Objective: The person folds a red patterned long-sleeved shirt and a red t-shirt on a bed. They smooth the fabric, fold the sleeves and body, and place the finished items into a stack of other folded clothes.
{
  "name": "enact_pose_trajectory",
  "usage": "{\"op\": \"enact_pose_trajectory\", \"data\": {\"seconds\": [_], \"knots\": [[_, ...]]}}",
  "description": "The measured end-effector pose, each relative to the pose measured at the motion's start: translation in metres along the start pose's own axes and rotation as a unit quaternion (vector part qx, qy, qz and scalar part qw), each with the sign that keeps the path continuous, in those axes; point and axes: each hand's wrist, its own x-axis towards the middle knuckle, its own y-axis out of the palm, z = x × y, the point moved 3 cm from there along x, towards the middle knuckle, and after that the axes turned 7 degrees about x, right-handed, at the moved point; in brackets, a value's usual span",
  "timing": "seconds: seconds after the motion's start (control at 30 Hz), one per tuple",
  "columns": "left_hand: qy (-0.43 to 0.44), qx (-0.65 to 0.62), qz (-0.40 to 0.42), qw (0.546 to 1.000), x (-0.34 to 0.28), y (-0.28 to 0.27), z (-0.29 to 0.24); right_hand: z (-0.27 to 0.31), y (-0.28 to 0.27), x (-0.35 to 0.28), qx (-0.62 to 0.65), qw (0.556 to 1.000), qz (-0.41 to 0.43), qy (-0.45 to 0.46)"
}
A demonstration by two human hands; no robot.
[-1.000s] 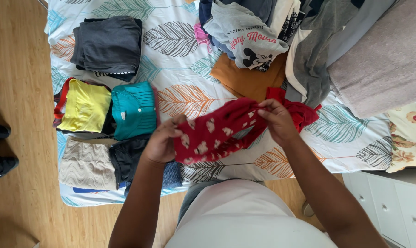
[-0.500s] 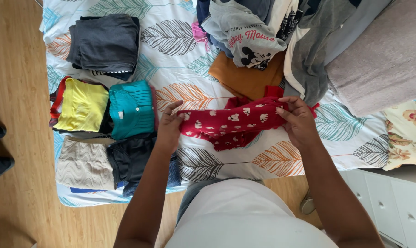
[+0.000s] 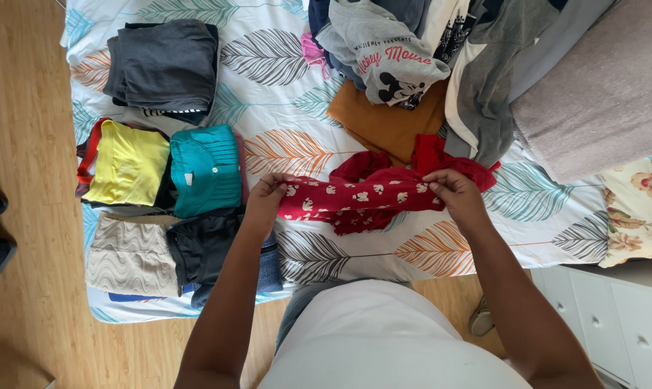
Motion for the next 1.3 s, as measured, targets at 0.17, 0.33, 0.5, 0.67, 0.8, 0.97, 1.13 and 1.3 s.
{"op": "enact_pose_trajectory", "data": {"seconds": [0.17, 0.33, 0.5, 0.67, 0.8, 0.97, 1.13, 1.3], "knots": [[0.094, 0.072, -0.019, 0.993, 0.034, 0.003, -0.056, 0.026, 0.021, 0.023, -0.041, 0.995, 0.018, 0.091], [0.159, -0.024, -0.095, 0.982, 0.096, -0.017, -0.161, 0.14, 0.055, 0.06, 0.128, 0.983, 0.053, 0.121], [0.35, -0.187, 0.024, 0.917, 0.068, -0.016, -0.273, 0.288, 0.079, 0.085, 0.276, 0.954, 0.101, -0.059], [0.358, -0.148, 0.016, 0.922, 0.052, -0.022, -0.298, 0.288, 0.08, 0.084, 0.219, 0.967, 0.093, -0.093], [0.362, -0.109, 0.003, 0.926, 0.042, -0.029, -0.305, 0.279, 0.076, 0.086, 0.146, 0.977, 0.082, -0.131], [0.306, 0.099, -0.044, 0.946, 0.036, -0.021, -0.214, 0.158, 0.046, 0.111, -0.02, 0.987, 0.058, -0.149], [0.153, -0.003, 0.035, 0.988, 0.032, -0.016, 0.051, -0.067, 0.001, 0.091, -0.124, 0.989, 0.081, 0.001], [-0.143, 0.177, 0.079, 0.97, -0.027, -0.008, 0.165, -0.182, -0.017, 0.014, -0.106, 0.961, 0.109, 0.233]]}}
